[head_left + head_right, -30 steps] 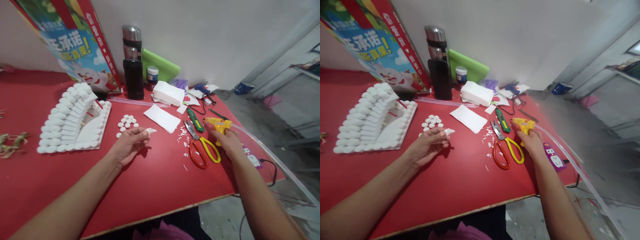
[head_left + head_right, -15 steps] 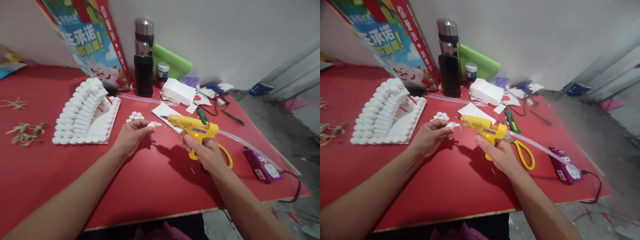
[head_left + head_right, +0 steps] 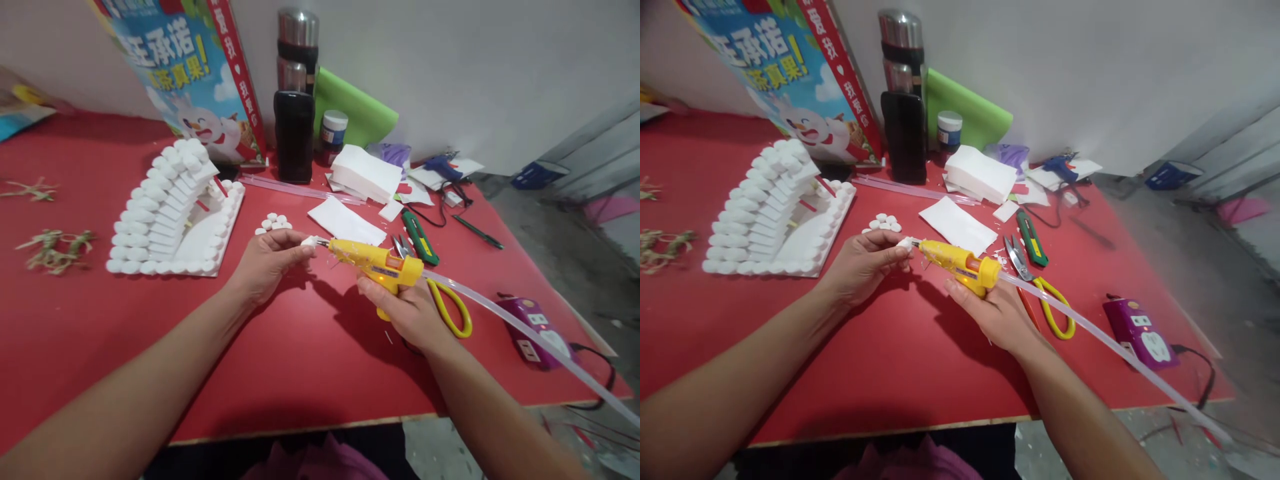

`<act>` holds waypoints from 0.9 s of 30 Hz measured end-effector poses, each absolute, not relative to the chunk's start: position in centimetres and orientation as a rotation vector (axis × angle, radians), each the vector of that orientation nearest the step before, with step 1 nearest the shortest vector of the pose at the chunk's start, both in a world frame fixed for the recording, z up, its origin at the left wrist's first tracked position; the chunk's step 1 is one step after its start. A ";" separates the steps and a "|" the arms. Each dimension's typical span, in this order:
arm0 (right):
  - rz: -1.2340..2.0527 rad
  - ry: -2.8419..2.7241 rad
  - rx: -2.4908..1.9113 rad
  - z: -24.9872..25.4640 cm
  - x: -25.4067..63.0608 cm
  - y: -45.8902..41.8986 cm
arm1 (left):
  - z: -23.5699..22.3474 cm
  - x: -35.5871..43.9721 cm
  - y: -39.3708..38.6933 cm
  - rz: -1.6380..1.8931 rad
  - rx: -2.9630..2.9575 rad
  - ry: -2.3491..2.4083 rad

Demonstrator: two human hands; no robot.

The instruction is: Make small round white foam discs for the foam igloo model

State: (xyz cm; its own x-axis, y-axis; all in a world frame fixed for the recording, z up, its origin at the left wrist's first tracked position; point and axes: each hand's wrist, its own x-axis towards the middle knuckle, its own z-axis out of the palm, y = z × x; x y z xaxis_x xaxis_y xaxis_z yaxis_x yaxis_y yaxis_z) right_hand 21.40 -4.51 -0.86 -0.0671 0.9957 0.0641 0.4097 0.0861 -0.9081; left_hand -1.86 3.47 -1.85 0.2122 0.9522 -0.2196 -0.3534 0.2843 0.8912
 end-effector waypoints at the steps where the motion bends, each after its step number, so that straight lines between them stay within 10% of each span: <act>1: 0.957 -1.594 -1.424 -1.0 21.3 -4.5 | -1.8 -1.8 3.5 1.060 0.815 0.918; 27: 0.968 -1.640 -1.451 -0.3 20.8 -4.4 | -1.8 -1.8 3.3 1.001 0.826 0.945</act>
